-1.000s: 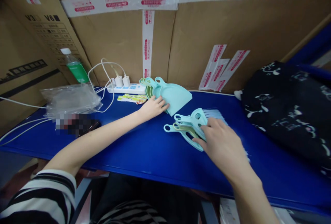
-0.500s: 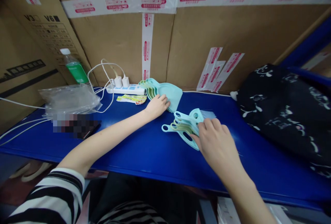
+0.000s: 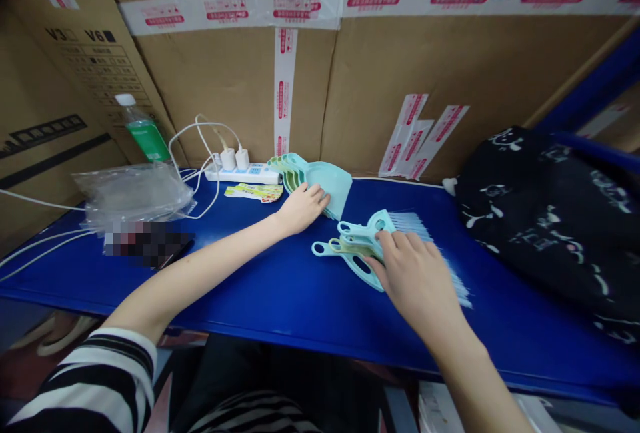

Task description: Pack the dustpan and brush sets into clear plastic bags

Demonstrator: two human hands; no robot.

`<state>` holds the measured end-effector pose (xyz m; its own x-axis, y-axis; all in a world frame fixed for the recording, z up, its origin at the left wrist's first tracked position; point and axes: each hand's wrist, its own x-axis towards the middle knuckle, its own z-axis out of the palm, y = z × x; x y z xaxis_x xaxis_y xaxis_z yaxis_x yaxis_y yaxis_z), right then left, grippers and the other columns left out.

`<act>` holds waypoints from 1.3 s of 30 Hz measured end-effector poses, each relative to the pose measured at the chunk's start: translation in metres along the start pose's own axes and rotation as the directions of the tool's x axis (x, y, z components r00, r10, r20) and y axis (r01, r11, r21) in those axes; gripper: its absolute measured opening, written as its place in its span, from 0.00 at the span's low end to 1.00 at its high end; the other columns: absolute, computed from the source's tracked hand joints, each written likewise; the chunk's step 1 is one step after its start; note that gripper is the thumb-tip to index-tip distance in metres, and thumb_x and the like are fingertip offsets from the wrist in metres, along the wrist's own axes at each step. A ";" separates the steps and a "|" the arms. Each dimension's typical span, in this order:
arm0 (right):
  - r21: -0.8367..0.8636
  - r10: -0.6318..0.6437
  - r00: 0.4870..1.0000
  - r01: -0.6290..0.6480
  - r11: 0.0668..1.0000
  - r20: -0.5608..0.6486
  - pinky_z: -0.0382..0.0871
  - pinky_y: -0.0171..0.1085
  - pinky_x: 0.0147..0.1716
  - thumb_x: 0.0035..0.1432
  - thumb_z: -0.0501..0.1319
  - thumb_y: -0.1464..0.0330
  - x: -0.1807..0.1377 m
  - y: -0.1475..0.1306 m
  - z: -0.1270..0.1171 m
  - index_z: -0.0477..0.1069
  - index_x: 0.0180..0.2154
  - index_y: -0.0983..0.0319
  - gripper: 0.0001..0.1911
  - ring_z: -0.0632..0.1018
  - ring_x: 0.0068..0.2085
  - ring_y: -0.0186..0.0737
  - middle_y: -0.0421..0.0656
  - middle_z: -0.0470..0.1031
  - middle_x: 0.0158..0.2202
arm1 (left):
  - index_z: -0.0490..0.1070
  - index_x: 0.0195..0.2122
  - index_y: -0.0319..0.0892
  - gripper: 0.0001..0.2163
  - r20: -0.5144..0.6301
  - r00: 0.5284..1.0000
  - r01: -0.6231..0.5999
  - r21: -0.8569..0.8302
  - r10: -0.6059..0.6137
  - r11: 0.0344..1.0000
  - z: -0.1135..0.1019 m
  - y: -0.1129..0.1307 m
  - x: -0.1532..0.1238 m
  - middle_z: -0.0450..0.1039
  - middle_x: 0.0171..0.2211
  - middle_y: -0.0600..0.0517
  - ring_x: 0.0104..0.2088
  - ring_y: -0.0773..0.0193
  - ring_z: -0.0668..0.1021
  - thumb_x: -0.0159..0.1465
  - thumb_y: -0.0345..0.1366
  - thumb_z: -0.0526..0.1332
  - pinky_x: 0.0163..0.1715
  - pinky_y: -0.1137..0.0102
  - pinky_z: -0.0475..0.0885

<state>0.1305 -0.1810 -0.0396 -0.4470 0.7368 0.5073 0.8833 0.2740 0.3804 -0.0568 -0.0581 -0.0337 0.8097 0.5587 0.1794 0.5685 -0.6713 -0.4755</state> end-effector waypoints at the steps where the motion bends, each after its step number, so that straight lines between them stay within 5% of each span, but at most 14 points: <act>1: 0.010 0.003 1.000 -0.003 1.000 -0.004 0.61 0.40 0.23 0.68 0.47 0.64 0.000 0.000 0.000 0.69 0.34 0.63 0.16 0.75 0.27 0.49 0.50 0.73 0.25 | 0.69 0.51 0.30 0.15 -0.001 1.000 -0.005 0.000 0.005 1.000 -0.002 0.000 -0.002 0.75 0.41 0.41 0.46 0.55 0.72 0.69 0.24 0.47 0.39 0.65 0.61; 9: -0.014 0.053 0.999 -0.052 0.999 0.015 0.62 0.41 0.23 0.69 0.41 0.62 0.001 -0.005 -0.003 0.69 0.39 0.64 0.21 0.74 0.28 0.51 0.52 0.72 0.27 | 0.68 0.51 0.34 0.13 -0.050 0.994 -0.101 -0.011 0.101 0.995 -0.021 0.000 -0.054 0.72 0.43 0.42 0.45 0.57 0.73 0.68 0.26 0.49 0.37 0.66 0.63; 15: 0.049 -0.011 0.995 0.015 0.999 -0.097 0.70 0.47 0.31 0.68 0.42 0.59 0.011 -0.015 0.009 0.66 0.51 0.68 0.24 0.75 0.38 0.56 0.59 0.72 0.41 | 0.67 0.42 0.38 0.08 0.131 0.984 -0.103 -0.122 0.119 0.987 -0.020 0.006 -0.104 0.71 0.35 0.48 0.31 0.62 0.75 0.67 0.27 0.51 0.26 0.68 0.64; 18: 0.163 -0.012 0.996 0.026 0.986 -0.086 0.72 0.52 0.36 0.68 0.41 0.54 0.015 -0.010 0.014 0.60 0.58 0.66 0.29 0.76 0.44 0.59 0.61 0.70 0.49 | 0.67 0.41 0.40 0.06 0.125 0.978 -0.144 -0.163 0.165 0.976 -0.015 0.006 -0.118 0.71 0.32 0.51 0.27 0.63 0.75 0.67 0.27 0.52 0.24 0.68 0.64; 24: 0.302 0.101 0.993 -0.078 0.950 -0.064 0.73 0.57 0.44 0.63 0.42 0.43 0.002 0.021 0.023 0.54 0.63 0.66 0.40 0.75 0.50 0.63 0.62 0.70 0.51 | 0.67 0.41 0.40 0.05 0.028 0.985 -0.164 -0.196 0.173 0.967 -0.008 0.003 -0.132 0.70 0.30 0.53 0.25 0.64 0.75 0.67 0.29 0.53 0.23 0.68 0.65; 27: 0.336 0.041 0.999 -0.043 0.941 0.014 0.71 0.58 0.47 0.62 0.40 0.43 -0.008 0.026 0.036 0.52 0.64 0.66 0.41 0.72 0.54 0.65 0.64 0.70 0.54 | 0.67 0.42 0.40 0.06 0.007 0.982 -0.183 -0.210 0.189 0.960 -0.008 0.004 -0.135 0.70 0.30 0.52 0.25 0.64 0.74 0.66 0.29 0.54 0.24 0.68 0.65; 39: 0.287 -0.010 1.000 0.003 0.958 0.024 0.69 0.54 0.47 0.66 0.46 0.56 -0.001 -0.009 0.043 0.56 0.63 0.66 0.30 0.73 0.54 0.57 0.58 0.72 0.53 | 0.68 0.44 0.39 0.08 -0.022 0.965 -0.261 -0.230 0.263 0.938 -0.006 0.009 -0.136 0.71 0.30 0.52 0.24 0.65 0.73 0.67 0.27 0.52 0.23 0.68 0.65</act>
<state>0.1293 -0.1579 -0.0766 -0.4524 0.7489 0.4843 0.8854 0.4421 0.1435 -0.1610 -0.1432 -0.0576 0.9337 0.3517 0.0667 0.3552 -0.8871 -0.2948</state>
